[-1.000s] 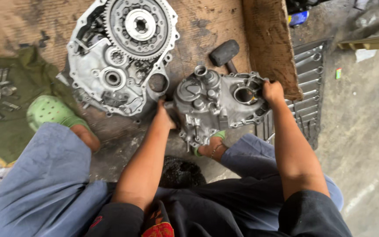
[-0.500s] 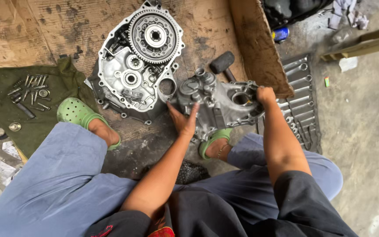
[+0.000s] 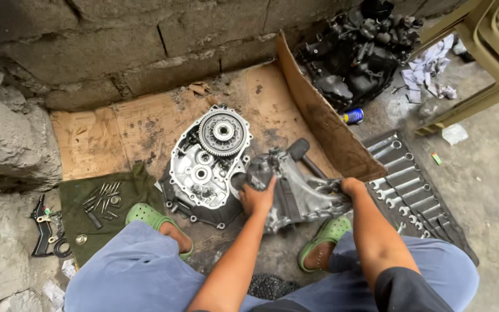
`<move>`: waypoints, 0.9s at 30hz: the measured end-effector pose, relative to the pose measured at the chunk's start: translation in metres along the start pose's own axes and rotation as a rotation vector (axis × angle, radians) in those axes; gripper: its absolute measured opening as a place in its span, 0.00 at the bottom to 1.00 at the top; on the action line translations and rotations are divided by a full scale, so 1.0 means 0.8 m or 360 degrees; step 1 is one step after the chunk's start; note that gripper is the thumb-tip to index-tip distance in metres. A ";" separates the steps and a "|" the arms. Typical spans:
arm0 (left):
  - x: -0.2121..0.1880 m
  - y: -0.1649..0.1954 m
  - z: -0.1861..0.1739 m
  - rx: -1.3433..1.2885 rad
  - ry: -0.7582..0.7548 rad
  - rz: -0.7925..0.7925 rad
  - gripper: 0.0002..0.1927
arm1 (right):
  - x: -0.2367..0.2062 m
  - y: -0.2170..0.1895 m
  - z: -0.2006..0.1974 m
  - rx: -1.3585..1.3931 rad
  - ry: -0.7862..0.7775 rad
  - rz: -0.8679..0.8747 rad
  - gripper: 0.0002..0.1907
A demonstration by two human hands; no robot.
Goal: The person uses a rubber mallet to separate the two halves of a motorcycle engine casing. After prying the halves apart, they remove a small internal component from one side.
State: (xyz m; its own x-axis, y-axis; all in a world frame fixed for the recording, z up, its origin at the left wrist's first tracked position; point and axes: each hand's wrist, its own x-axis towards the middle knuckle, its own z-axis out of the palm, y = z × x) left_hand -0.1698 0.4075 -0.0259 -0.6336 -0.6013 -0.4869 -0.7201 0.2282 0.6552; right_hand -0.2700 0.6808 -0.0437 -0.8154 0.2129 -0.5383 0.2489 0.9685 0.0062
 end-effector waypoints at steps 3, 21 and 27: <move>0.006 0.010 0.015 0.0077 0.0015 0.0116 0.61 | -0.005 0.006 -0.003 -0.0040 0.0034 0.0091 0.30; 0.027 0.073 0.056 0.0057 0.0066 0.1104 0.35 | 0.000 0.037 -0.004 0.0598 0.0205 -0.0012 0.22; 0.043 0.004 0.042 0.0126 0.0006 0.1419 0.40 | -0.045 0.045 0.044 0.1822 0.0865 -0.0215 0.30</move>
State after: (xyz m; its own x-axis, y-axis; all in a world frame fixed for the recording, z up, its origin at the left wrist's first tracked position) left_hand -0.2034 0.4133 -0.0595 -0.9662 -0.1780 0.1863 0.0218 0.6640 0.7474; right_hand -0.2133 0.7034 -0.0541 -0.9101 0.4096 -0.0630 0.2330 0.3803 -0.8950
